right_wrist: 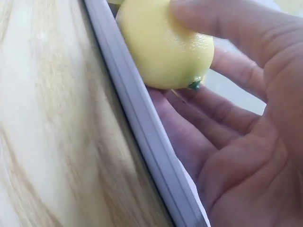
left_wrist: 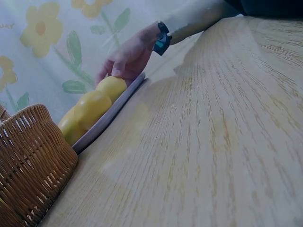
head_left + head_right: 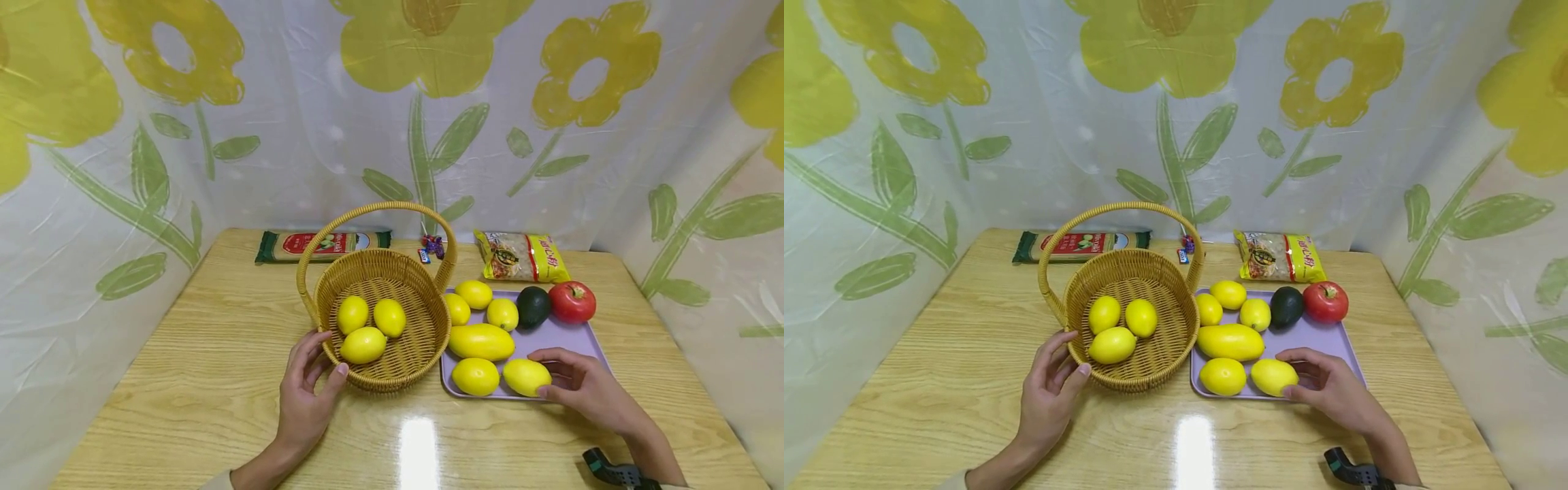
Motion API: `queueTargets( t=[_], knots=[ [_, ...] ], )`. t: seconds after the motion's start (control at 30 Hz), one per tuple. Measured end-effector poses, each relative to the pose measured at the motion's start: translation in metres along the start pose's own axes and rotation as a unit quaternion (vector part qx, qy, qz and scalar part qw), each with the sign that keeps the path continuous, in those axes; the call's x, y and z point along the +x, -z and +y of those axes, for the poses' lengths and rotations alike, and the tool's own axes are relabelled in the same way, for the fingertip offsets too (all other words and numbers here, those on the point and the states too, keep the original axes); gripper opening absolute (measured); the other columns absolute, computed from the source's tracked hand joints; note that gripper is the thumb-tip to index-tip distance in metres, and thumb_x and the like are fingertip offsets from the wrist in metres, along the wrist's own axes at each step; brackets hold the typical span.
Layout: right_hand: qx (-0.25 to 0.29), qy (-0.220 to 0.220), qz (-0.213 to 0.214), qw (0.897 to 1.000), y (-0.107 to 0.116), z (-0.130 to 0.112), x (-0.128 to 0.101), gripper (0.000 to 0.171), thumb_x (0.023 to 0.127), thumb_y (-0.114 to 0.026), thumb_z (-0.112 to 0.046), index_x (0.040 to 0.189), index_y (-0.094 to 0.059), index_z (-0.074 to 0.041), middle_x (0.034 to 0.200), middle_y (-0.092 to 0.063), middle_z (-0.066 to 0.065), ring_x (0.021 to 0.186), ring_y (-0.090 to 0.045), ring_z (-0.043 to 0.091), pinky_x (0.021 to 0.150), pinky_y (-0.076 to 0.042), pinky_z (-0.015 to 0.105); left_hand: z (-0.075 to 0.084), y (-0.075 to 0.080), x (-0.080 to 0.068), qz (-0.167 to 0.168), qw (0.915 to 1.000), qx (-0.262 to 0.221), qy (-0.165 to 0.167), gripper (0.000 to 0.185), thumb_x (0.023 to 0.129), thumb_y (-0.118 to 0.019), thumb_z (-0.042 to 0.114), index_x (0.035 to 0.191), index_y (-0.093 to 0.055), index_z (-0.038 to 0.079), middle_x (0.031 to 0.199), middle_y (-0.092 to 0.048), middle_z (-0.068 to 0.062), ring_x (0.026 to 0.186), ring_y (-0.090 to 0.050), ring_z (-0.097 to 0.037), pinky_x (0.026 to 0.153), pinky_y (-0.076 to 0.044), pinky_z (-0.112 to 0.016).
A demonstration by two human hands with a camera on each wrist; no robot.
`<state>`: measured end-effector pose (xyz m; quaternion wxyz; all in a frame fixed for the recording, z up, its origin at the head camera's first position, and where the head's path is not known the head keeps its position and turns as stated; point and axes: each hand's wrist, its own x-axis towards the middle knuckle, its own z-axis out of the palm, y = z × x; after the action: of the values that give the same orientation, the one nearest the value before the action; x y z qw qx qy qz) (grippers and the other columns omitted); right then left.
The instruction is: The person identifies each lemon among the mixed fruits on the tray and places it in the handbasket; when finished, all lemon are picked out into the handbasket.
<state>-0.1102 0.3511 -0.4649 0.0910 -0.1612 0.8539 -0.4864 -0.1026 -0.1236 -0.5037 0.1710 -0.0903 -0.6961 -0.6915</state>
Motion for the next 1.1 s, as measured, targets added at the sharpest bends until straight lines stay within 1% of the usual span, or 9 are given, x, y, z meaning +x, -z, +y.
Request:
queueTargets(
  t=[0.17, 0.27, 0.37, 0.6, 0.73, 0.87, 0.93, 1.03, 1.1],
  knots=[
    [0.031, 0.003, 0.01, 0.999, 0.001, -0.003, -0.002, 0.043, 0.099, -0.081, -0.006, 0.141, -0.068, -0.005, 0.137, -0.073, 0.001, 0.121, -0.071, 0.004, 0.099, -0.063, 0.019, 0.0, 0.0, 0.0, -0.001, 1.0, 0.0, 0.004, 0.056, 0.098, -0.071, -0.011, 0.15, -0.052, -0.01, 0.159, -0.043, -0.022, 0.147, -0.051, -0.039, 0.119, -0.053, -0.024],
    [0.056, 0.042, 0.015, 0.997, 0.001, -0.012, 0.001, 0.045, 0.099, -0.077, 0.003, 0.142, -0.065, 0.001, 0.139, -0.073, -0.001, 0.12, -0.072, 0.009, 0.1, -0.064, 0.023, -0.001, 0.0, 0.0, -0.002, 1.0, -0.002, 0.008, 0.056, 0.098, -0.071, -0.011, 0.151, -0.052, -0.01, 0.159, -0.043, -0.024, 0.148, -0.049, -0.04, 0.119, -0.053, -0.023],
    [0.064, 0.083, 0.018, 0.994, -0.001, -0.029, 0.01, 0.046, 0.098, -0.075, 0.009, 0.142, -0.066, 0.002, 0.14, -0.072, 0.001, 0.121, -0.072, 0.012, 0.103, -0.064, 0.025, -0.001, 0.0, 0.0, -0.003, 0.9999, -0.002, 0.01, 0.057, 0.098, -0.071, -0.01, 0.151, -0.052, -0.01, 0.16, -0.042, -0.025, 0.149, -0.048, -0.041, 0.119, -0.052, -0.023],
    [0.021, 0.137, -0.001, 0.99, -0.017, -0.076, 0.049, 0.05, 0.096, -0.08, 0.005, 0.143, -0.069, -0.008, 0.142, -0.071, 0.004, 0.125, -0.07, 0.009, 0.105, -0.062, 0.022, 0.0, 0.0, 0.0, 0.0, 0.9999, -0.004, 0.011, 0.057, 0.098, -0.072, -0.01, 0.151, -0.052, -0.01, 0.16, -0.042, -0.027, 0.149, -0.048, -0.042, 0.12, -0.052, -0.023],
    [0.003, 0.163, -0.026, 0.986, -0.038, -0.089, 0.075, 0.048, 0.099, -0.081, -0.003, 0.144, -0.071, -0.014, 0.143, -0.072, 0.006, 0.128, -0.068, 0.012, 0.108, -0.063, 0.028, 0.0, 0.001, 0.0, -0.005, 0.9999, -0.004, 0.013, 0.056, 0.098, -0.071, -0.01, 0.151, -0.052, -0.01, 0.16, -0.041, -0.028, 0.149, -0.048, -0.042, 0.12, -0.052, -0.023],
    [-0.019, 0.186, -0.053, 0.981, -0.061, -0.105, 0.094, 0.046, 0.099, -0.083, -0.01, 0.142, -0.072, -0.017, 0.142, -0.074, 0.001, 0.129, -0.068, 0.013, 0.109, -0.063, 0.035, 0.0, 0.002, 0.001, -0.005, 0.9999, -0.004, 0.009, 0.056, 0.098, -0.071, -0.01, 0.151, -0.052, -0.01, 0.16, -0.041, -0.028, 0.15, -0.048, -0.042, 0.12, -0.052, -0.023],
    [-0.04, 0.197, -0.067, 0.977, -0.072, -0.114, 0.102, 0.046, 0.098, -0.085, -0.015, 0.142, -0.073, -0.019, 0.142, -0.074, -0.001, 0.127, -0.069, 0.012, 0.106, -0.064, 0.036, -0.001, 0.001, 0.001, -0.003, 1.0, -0.004, 0.008, 0.056, 0.098, -0.071, -0.01, 0.151, -0.052, -0.009, 0.16, -0.041, -0.027, 0.15, -0.048, -0.041, 0.12, -0.052, -0.023],
    [-0.08, 0.209, -0.087, 0.971, -0.089, -0.126, 0.112, 0.044, 0.098, -0.086, -0.019, 0.141, -0.074, -0.022, 0.141, -0.074, -0.003, 0.118, -0.071, 0.012, 0.093, -0.068, 0.037, -0.001, 0.001, 0.001, 0.0, 1.0, -0.004, 0.007, 0.056, 0.097, -0.071, -0.01, 0.151, -0.053, -0.009, 0.16, -0.042, -0.026, 0.149, -0.049, -0.042, 0.12, -0.052, -0.025],
    [-0.112, 0.212, -0.101, 0.966, -0.101, -0.132, 0.118, 0.043, 0.099, -0.084, -0.022, 0.141, -0.073, -0.025, 0.142, -0.073, -0.006, 0.121, -0.07, 0.01, 0.096, -0.067, 0.036, -0.001, 0.001, 0.0, 0.0, 1.0, -0.004, 0.009, 0.056, 0.098, -0.072, -0.01, 0.151, -0.053, -0.009, 0.16, -0.043, -0.025, 0.149, -0.049, -0.041, 0.12, -0.052, -0.025]
  ],
)
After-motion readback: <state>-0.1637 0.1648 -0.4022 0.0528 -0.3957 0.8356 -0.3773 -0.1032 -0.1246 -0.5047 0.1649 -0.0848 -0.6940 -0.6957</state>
